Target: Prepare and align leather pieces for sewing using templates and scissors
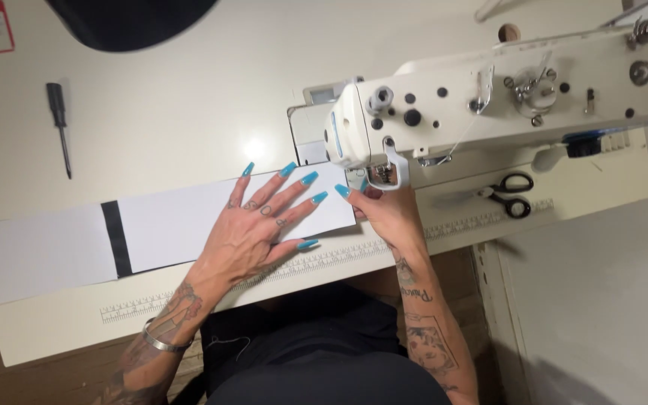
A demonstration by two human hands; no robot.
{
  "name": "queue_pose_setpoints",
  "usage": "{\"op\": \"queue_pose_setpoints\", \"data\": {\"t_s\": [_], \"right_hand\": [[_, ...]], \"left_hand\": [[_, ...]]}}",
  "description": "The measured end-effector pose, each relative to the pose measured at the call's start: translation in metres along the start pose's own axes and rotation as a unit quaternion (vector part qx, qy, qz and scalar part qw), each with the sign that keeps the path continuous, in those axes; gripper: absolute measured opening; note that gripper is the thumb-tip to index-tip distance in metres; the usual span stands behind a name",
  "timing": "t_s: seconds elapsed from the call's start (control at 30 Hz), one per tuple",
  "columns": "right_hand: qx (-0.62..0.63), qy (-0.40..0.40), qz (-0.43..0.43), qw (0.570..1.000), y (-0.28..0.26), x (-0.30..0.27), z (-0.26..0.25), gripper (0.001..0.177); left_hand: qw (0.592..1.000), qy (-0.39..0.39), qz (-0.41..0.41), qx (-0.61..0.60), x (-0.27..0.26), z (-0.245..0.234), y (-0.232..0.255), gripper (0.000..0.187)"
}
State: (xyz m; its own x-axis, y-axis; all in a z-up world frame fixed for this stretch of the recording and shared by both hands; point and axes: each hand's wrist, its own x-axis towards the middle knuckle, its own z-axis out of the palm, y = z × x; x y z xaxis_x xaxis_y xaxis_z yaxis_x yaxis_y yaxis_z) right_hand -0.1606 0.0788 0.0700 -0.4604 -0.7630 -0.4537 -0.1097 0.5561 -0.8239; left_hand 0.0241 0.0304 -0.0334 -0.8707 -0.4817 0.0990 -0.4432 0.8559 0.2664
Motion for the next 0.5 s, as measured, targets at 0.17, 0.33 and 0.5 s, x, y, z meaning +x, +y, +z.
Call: {"op": "queue_pose_setpoints", "data": {"t_s": [0.17, 0.33, 0.5], "right_hand": [[-0.016, -0.003, -0.022, 1.000, 0.032, 0.016, 0.000, 0.030], [0.000, 0.002, -0.032, 0.999, 0.041, 0.015, 0.001, 0.033], [-0.014, -0.023, -0.040, 0.999, 0.048, 0.020, -0.002, 0.032]], "left_hand": [[1.000, -0.004, 0.001, 0.009, 0.003, 0.002, -0.001, 0.055], [1.000, -0.024, -0.016, -0.005, 0.000, -0.001, 0.002, 0.054], [0.999, -0.022, -0.017, 0.016, 0.000, -0.012, 0.008, 0.053]]}}
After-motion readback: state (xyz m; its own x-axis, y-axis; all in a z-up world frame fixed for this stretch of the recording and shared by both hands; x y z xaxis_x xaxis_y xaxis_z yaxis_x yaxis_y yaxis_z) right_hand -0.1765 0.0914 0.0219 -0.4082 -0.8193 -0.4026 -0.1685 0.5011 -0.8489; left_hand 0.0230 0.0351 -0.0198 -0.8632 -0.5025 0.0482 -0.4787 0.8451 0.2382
